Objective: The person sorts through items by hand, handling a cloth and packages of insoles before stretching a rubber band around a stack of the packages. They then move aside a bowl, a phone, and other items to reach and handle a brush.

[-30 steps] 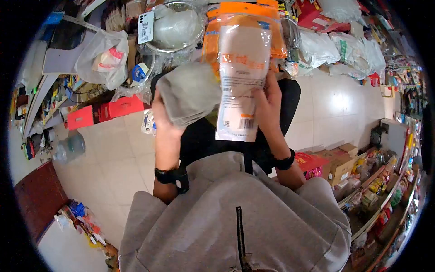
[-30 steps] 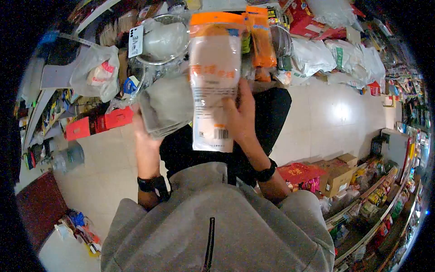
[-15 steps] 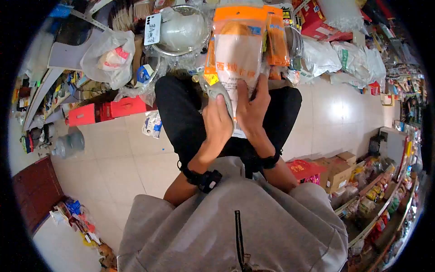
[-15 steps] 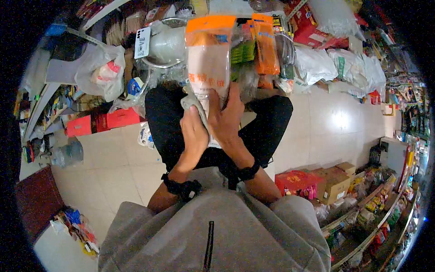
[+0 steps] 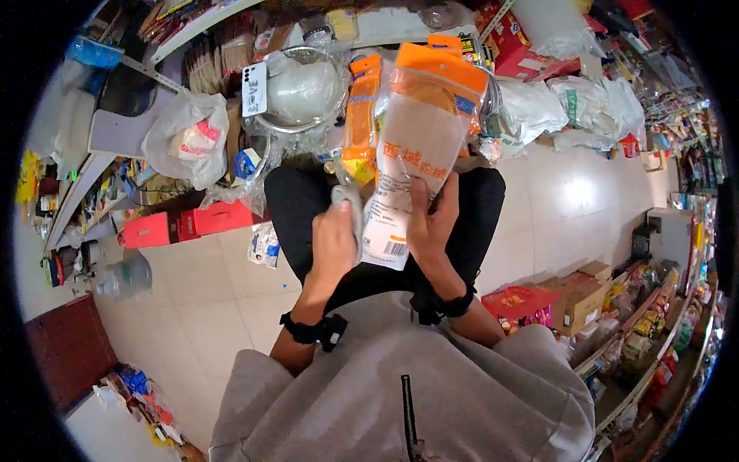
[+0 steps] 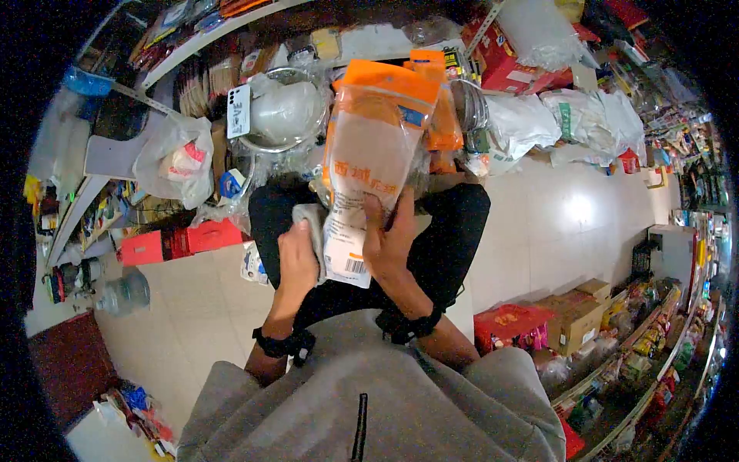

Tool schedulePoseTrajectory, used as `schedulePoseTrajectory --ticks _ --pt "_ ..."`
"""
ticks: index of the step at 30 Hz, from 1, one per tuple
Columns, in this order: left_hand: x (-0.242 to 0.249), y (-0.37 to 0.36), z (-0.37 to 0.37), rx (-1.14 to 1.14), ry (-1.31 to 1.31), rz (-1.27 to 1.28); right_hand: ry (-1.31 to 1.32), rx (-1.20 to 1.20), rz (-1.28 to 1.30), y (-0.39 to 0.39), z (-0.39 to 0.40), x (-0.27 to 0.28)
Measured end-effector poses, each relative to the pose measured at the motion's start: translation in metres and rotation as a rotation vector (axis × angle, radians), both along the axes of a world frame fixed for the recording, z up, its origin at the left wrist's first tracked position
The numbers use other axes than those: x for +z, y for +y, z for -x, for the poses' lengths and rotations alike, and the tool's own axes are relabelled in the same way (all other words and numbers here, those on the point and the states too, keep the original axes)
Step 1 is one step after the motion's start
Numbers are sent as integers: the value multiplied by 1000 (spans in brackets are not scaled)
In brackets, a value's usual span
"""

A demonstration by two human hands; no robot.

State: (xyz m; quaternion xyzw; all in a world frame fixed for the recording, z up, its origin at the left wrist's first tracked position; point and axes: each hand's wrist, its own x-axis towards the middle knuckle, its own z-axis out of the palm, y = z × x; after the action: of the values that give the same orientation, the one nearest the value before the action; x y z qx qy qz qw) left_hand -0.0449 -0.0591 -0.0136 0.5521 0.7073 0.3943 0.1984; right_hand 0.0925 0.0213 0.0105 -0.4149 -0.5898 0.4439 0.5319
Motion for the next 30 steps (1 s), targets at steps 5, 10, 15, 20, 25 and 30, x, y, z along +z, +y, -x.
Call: schedulePoseTrajectory --ticks 5,10,15,20,25,30 --pt "14 18 22 481 -1443 -62 -103 86 -33 0 -18 12" --pt "60 41 50 427 -1640 -211 -298 320 -8 -7 -29 13" --pt "79 77 33 513 -1342 -354 -501 423 -137 -19 -13 11" --pt "73 75 19 485 -561 -415 -309 335 -175 -3 -12 34" --pt "79 75 -10 576 -549 -439 -196 189 -139 14 16 29" --pt "78 80 -10 638 -631 -616 -248 -14 -463 12 23 35"
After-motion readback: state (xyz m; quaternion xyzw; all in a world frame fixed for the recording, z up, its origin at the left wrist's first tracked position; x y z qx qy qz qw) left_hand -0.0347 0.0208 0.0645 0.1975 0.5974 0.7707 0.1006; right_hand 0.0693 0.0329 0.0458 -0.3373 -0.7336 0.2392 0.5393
